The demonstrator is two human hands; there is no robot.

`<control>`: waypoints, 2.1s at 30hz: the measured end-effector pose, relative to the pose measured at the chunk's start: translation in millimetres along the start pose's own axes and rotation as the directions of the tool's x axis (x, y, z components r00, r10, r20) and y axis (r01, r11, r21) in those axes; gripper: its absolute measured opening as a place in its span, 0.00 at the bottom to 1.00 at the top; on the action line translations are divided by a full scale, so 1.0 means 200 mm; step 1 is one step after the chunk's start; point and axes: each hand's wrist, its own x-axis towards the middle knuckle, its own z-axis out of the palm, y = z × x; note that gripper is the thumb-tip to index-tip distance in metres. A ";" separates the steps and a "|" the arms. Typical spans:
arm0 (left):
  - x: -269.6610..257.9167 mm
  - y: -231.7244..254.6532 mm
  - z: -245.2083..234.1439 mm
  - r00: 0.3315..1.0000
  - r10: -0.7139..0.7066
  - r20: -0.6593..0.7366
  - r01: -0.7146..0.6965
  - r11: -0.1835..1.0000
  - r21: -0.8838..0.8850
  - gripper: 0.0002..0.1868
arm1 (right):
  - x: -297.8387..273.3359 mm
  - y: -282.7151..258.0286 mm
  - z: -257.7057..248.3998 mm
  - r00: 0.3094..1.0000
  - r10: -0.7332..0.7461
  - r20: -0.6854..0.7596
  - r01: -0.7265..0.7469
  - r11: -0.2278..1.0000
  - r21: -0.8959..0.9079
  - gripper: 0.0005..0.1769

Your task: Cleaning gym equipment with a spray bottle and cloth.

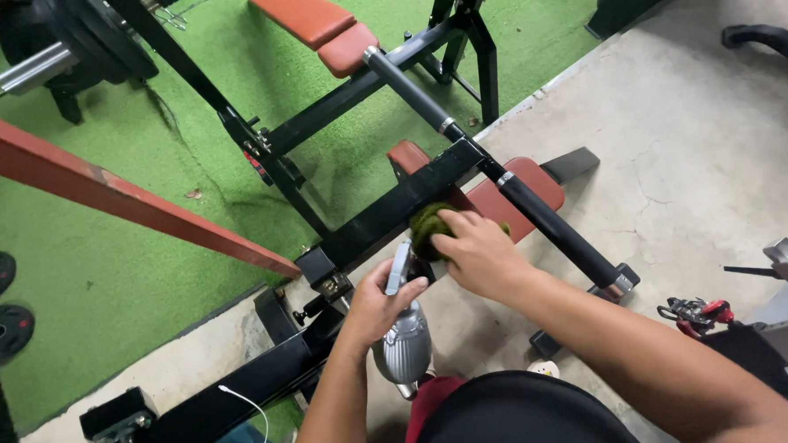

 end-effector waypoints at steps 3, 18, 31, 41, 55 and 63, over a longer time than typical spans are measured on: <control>-0.02 -0.02 0.01 0.999 0.030 -0.018 -0.030 0.999 -0.020 0.25 | 0.05 -0.01 0.06 0.999 -0.032 -0.030 0.029 0.996 -0.083 0.17; 0.00 0.05 0.21 0.996 0.022 0.086 -0.029 0.997 0.075 0.29 | -0.11 0.23 0.13 0.986 0.047 -0.162 -0.034 0.996 0.078 0.26; -0.05 0.07 0.17 0.998 -0.035 0.043 0.031 0.995 0.090 0.27 | -0.05 0.21 -0.03 0.871 0.480 0.099 -0.315 0.393 0.864 0.20; -0.29 -0.02 -0.08 0.988 0.076 -0.132 -0.067 0.995 0.069 0.24 | 0.16 -0.08 0.38 0.731 0.672 0.120 -0.208 0.051 0.977 0.21; -0.62 0.09 -0.38 0.940 0.059 -0.336 -0.076 0.996 -0.037 0.28 | 0.14 -0.63 0.34 0.917 0.274 0.289 -0.215 -0.271 0.938 0.34; -0.50 0.14 -0.35 0.950 0.117 -0.290 -0.134 0.990 -0.036 0.29 | 0.70 -0.56 -0.10 0.974 -0.195 0.114 0.150 0.935 0.321 0.24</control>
